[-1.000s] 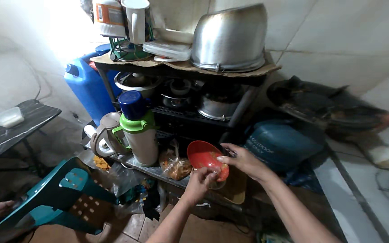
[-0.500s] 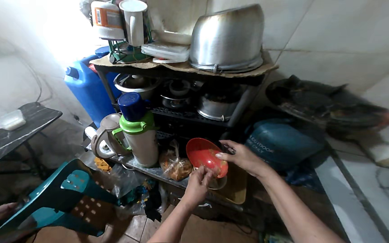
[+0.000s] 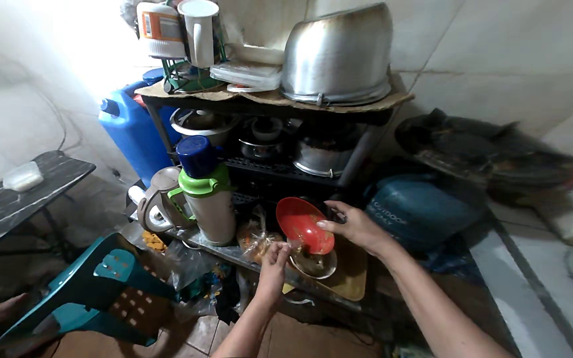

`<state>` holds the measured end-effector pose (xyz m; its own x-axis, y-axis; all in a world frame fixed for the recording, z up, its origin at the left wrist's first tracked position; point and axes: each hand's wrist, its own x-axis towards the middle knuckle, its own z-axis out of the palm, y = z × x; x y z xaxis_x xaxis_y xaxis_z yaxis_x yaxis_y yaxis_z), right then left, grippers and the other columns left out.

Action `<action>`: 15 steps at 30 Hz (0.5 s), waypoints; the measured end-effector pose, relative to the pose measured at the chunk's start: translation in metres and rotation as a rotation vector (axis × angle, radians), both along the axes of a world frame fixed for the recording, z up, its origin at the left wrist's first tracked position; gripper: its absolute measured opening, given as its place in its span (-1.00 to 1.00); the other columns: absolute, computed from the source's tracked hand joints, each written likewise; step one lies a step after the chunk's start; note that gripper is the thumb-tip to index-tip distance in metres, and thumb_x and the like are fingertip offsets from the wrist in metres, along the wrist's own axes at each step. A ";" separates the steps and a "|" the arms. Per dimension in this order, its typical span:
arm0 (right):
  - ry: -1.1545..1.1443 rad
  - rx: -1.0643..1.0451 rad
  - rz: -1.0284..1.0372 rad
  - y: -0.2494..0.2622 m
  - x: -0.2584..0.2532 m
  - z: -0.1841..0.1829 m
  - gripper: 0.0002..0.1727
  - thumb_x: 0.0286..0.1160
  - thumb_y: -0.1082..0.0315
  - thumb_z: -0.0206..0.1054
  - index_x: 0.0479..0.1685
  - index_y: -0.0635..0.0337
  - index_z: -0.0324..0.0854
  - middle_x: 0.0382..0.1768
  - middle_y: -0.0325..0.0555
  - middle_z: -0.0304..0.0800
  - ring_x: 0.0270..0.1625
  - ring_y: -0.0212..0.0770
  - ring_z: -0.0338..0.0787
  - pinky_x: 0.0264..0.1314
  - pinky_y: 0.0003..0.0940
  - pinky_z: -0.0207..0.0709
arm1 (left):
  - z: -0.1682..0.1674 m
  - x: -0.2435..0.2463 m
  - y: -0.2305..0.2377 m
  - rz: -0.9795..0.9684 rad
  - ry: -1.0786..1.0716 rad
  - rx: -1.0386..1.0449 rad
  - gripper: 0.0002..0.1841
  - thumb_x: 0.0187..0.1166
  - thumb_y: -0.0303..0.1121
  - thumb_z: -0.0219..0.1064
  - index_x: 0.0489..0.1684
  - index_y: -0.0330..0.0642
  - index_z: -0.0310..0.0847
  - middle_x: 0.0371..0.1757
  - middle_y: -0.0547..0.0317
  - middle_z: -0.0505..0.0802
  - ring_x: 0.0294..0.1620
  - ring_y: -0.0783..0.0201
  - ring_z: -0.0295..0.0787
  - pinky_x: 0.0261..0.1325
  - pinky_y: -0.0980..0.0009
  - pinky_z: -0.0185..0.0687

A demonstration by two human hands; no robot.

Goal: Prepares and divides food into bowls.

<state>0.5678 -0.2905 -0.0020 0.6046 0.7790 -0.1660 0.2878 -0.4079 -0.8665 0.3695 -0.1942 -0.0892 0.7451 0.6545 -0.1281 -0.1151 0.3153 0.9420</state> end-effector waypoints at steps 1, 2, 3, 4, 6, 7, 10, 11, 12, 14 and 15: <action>-0.034 -0.018 0.004 0.000 -0.001 0.000 -0.15 0.32 0.22 0.64 0.64 0.31 0.36 0.47 0.28 0.56 0.47 0.16 0.60 0.50 0.08 0.48 | -0.001 0.000 0.000 0.039 0.006 -0.023 -0.74 0.81 -0.43 0.03 0.16 -0.45 0.54 0.10 -0.02 0.76 0.15 0.32 0.70 0.38 0.34 0.58; -0.079 -0.037 0.014 0.000 -0.002 0.001 -0.13 0.30 0.18 0.65 0.64 0.31 0.37 0.48 0.27 0.54 0.49 0.18 0.58 0.53 0.10 0.45 | -0.001 -0.001 0.000 0.070 0.012 -0.048 -0.74 0.81 -0.43 0.04 0.15 -0.45 0.55 0.10 -0.04 0.76 0.15 0.30 0.70 0.37 0.33 0.58; -0.130 -0.054 0.027 0.000 -0.004 0.001 -0.11 0.28 0.13 0.66 0.64 0.30 0.37 0.49 0.26 0.54 0.50 0.18 0.57 0.54 0.11 0.43 | -0.001 -0.002 -0.001 0.095 0.021 -0.073 -0.76 0.81 -0.44 0.05 0.13 -0.44 0.56 0.08 -0.03 0.76 0.13 0.29 0.70 0.35 0.34 0.59; -0.178 -0.063 0.036 -0.001 -0.007 0.002 -0.08 0.26 0.10 0.67 0.64 0.30 0.37 0.47 0.26 0.55 0.48 0.17 0.58 0.54 0.11 0.43 | 0.001 -0.003 -0.001 0.114 0.036 -0.093 -0.78 0.80 -0.44 0.07 0.09 -0.42 0.56 0.04 0.00 0.75 0.09 0.31 0.69 0.30 0.35 0.60; -0.240 -0.086 0.036 -0.004 -0.015 0.005 -0.04 0.21 0.06 0.70 0.65 0.28 0.36 0.47 0.25 0.54 0.47 0.17 0.59 0.51 0.13 0.45 | 0.005 -0.005 -0.003 0.141 0.067 -0.118 -0.82 0.79 -0.45 0.11 0.03 -0.38 0.57 -0.05 0.06 0.73 -0.03 0.33 0.68 0.14 0.38 0.62; -0.267 -0.092 0.031 -0.005 -0.019 0.007 -0.02 0.19 0.04 0.71 0.65 0.27 0.36 0.47 0.25 0.54 0.47 0.18 0.59 0.48 0.16 0.47 | 0.007 -0.006 -0.004 0.150 0.081 -0.130 -0.84 0.78 -0.46 0.12 0.02 -0.37 0.57 -0.09 0.08 0.73 -0.07 0.34 0.68 0.08 0.40 0.64; -0.337 -0.083 0.030 -0.013 -0.031 0.007 0.03 0.10 -0.03 0.72 0.64 0.26 0.38 0.46 0.23 0.55 0.44 0.19 0.61 0.41 0.16 0.52 | 0.012 -0.008 -0.005 0.181 0.106 -0.191 -0.87 0.77 -0.47 0.16 -0.01 -0.36 0.57 -0.18 0.13 0.71 -0.21 0.37 0.68 -0.06 0.46 0.66; -0.344 -0.069 0.022 -0.016 -0.032 0.005 0.03 0.08 -0.04 0.72 0.64 0.26 0.38 0.46 0.23 0.55 0.44 0.20 0.61 0.41 0.16 0.52 | 0.012 -0.009 -0.005 0.187 0.094 -0.222 -0.87 0.77 -0.47 0.16 -0.01 -0.36 0.57 -0.20 0.11 0.71 -0.24 0.35 0.68 -0.09 0.44 0.66; -0.335 -0.047 0.006 -0.019 -0.031 0.002 0.03 0.09 -0.03 0.71 0.64 0.26 0.38 0.47 0.24 0.55 0.45 0.21 0.60 0.43 0.16 0.51 | 0.012 -0.010 -0.004 0.187 0.076 -0.252 -0.87 0.78 -0.48 0.14 -0.03 -0.37 0.56 -0.22 0.09 0.72 -0.24 0.32 0.70 -0.08 0.41 0.68; -0.285 0.010 -0.031 -0.029 -0.025 -0.006 -0.02 0.15 0.01 0.68 0.63 0.27 0.38 0.47 0.26 0.55 0.48 0.20 0.59 0.49 0.16 0.47 | 0.012 -0.011 -0.006 0.188 0.050 -0.304 -0.87 0.79 -0.49 0.09 -0.04 -0.38 0.52 -0.23 0.05 0.75 -0.21 0.26 0.75 -0.03 0.34 0.73; -0.244 0.028 -0.053 -0.034 -0.021 -0.011 -0.05 0.19 0.03 0.66 0.63 0.29 0.38 0.48 0.27 0.55 0.50 0.19 0.58 0.52 0.14 0.44 | 0.012 -0.012 -0.006 0.185 0.043 -0.319 -0.87 0.80 -0.50 0.07 -0.04 -0.37 0.50 -0.21 0.04 0.75 -0.19 0.24 0.75 0.00 0.32 0.73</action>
<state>0.5468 -0.3248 -0.0131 0.6642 0.7474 0.0108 0.4686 -0.4051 -0.7851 0.3576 -0.2007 -0.0771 0.6073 0.6999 -0.3759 -0.1601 0.5713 0.8050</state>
